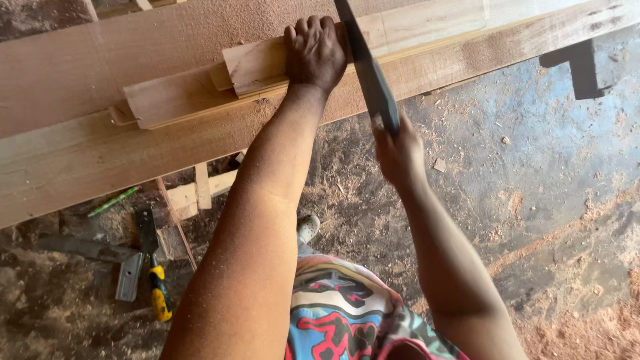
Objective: The person uses a hand saw to cut a long wooden plank resting on a workbench. They hold the wood steady with one hand while sawing back and forth with the other, following a marked line to separate a section of the plank.
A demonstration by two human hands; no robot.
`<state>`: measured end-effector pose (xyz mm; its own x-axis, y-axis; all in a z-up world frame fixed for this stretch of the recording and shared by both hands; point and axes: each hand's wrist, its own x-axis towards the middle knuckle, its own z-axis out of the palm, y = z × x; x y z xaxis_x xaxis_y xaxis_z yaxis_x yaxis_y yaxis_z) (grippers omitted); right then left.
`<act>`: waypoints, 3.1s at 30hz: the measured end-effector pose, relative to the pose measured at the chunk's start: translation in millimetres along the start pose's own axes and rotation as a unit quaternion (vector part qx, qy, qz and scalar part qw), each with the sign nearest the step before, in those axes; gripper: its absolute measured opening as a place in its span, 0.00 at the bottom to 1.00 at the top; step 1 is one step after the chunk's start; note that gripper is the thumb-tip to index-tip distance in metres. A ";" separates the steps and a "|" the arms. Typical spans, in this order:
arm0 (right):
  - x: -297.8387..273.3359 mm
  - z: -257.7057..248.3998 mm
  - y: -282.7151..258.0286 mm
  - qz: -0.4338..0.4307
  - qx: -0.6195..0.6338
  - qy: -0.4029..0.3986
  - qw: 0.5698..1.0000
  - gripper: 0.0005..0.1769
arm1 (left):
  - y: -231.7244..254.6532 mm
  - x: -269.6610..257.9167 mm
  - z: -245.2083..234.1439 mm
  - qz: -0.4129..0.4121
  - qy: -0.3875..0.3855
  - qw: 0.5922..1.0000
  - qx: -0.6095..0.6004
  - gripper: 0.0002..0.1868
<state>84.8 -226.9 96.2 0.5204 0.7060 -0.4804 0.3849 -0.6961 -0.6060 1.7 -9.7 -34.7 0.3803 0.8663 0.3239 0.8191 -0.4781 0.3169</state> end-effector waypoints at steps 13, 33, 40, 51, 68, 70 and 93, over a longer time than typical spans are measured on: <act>42.1 18.8 -10.9 -0.034 0.052 0.027 0.998 0.17 | 1.2 6.7 -5.4 -0.007 -0.029 0.998 -0.048 0.11; -2.4 8.1 32.9 0.017 -0.017 0.029 0.999 0.13 | -0.8 19.9 5.5 -0.019 -0.046 0.998 -0.035 0.15; -141.1 -27.1 105.9 -0.062 -0.070 0.064 0.994 0.22 | 3.7 22.1 -9.7 -0.053 -0.151 0.984 -0.072 0.16; -95.8 -12.6 77.5 0.071 -0.054 -0.003 0.996 0.21 | 0.2 23.8 -3.0 -0.025 0.045 0.999 -0.008 0.20; -104.2 -12.2 89.6 0.132 -0.053 -0.006 0.990 0.19 | 3.0 16.8 -19.0 -0.032 -0.095 0.993 -0.059 0.14; -141.1 -23.3 112.9 0.057 -0.061 0.031 0.996 0.19 | 3.1 11.1 -17.1 -0.029 -0.091 0.995 -0.035 0.17; 42.3 19.4 11.2 -0.091 0.082 0.025 0.992 0.12 | 1.4 16.2 1.3 -0.040 -0.082 0.996 -0.006 0.15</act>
<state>96.3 -202.3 56.8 0.4928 0.8078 -0.3235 0.3491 -0.5240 -0.7769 9.5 3.8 -30.2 0.3800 0.9131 0.1480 0.8450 -0.4078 0.3460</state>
